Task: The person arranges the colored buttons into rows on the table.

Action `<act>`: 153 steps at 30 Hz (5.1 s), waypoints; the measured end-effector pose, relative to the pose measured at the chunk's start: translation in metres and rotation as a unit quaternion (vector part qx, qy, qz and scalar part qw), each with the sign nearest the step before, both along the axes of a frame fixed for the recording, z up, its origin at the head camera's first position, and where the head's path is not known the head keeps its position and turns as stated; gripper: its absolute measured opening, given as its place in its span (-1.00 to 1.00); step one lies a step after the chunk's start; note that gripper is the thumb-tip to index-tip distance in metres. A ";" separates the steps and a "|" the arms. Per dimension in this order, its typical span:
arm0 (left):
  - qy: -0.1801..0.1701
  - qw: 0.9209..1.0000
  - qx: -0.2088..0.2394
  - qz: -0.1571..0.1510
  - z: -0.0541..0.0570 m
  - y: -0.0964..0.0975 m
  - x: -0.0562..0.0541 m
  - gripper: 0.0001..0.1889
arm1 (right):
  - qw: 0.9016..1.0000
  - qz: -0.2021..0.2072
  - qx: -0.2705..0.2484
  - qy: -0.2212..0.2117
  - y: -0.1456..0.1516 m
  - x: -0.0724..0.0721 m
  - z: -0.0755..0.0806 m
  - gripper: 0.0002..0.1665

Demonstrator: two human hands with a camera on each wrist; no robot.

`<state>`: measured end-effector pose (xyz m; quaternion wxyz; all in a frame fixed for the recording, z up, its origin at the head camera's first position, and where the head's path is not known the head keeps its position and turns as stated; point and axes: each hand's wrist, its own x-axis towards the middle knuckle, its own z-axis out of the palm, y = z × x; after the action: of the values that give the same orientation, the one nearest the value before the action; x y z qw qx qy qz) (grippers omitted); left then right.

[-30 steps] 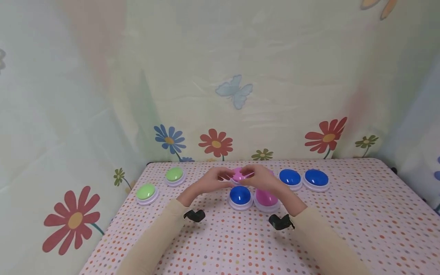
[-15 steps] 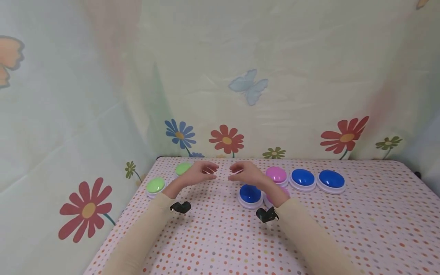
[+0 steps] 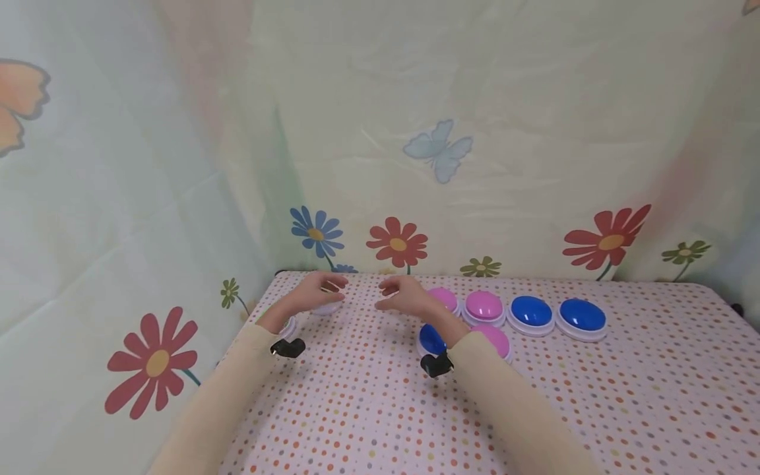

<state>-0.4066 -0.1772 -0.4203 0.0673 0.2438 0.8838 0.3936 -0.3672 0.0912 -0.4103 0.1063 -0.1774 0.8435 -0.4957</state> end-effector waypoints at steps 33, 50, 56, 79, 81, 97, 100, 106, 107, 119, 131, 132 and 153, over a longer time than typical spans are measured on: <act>-0.078 0.992 -0.034 0.095 -0.026 -0.075 -0.032 -0.29 | 0.998 -0.054 -0.014 0.015 -0.093 -0.044 -0.046 -0.14; -0.056 0.993 -0.059 0.082 -0.030 -0.076 -0.032 -0.30 | 0.995 -0.050 0.013 0.081 -0.133 -0.050 -0.062 -0.16; -0.051 0.993 -0.052 0.090 -0.029 -0.069 -0.031 -0.34 | 0.992 -0.077 0.007 0.095 -0.130 -0.049 -0.059 -0.28; 0.017 0.997 0.076 0.021 0.011 -0.027 -0.001 -0.43 | 0.991 -0.066 -0.047 0.110 -0.078 -0.020 -0.001 -0.35; 0.026 0.997 0.074 0.017 0.017 -0.022 0.006 -0.43 | 0.991 -0.062 -0.055 0.105 -0.070 -0.014 0.005 -0.35; 0.080 0.993 0.076 -0.036 0.065 0.035 0.054 -0.42 | 0.986 -0.087 -0.014 0.143 -0.011 0.042 0.055 -0.32; 0.077 0.994 0.073 -0.040 0.074 0.046 0.065 -0.41 | 0.986 -0.089 -0.001 0.142 0.000 0.053 0.061 -0.31; 0.095 0.992 0.066 -0.055 0.070 0.068 0.074 -0.41 | 0.985 -0.099 0.014 0.139 0.022 0.068 0.065 -0.30; 0.097 0.991 0.068 -0.061 0.070 0.072 0.075 -0.41 | 0.985 -0.104 0.018 0.139 0.025 0.071 0.065 -0.29; 0.109 0.987 0.065 -0.098 0.061 0.124 0.088 -0.42 | 0.983 -0.131 0.040 0.119 0.077 0.101 0.063 -0.22; 0.092 0.984 0.063 -0.137 0.048 0.172 0.096 -0.42 | 0.979 -0.166 0.060 0.098 0.120 0.125 0.052 -0.15; 0.090 0.984 0.063 -0.140 0.047 0.176 0.097 -0.42 | 0.979 -0.169 0.061 0.098 0.123 0.127 0.052 -0.15; 0.032 0.976 0.071 -0.202 0.020 0.240 0.091 -0.41 | 0.965 -0.235 0.086 0.081 0.167 0.155 0.019 -0.09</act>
<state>-0.3158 0.0625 -0.4006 0.0997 0.4340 0.7880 0.4252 -0.2119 0.2584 -0.3913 -0.0673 -0.0035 0.9065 -0.4167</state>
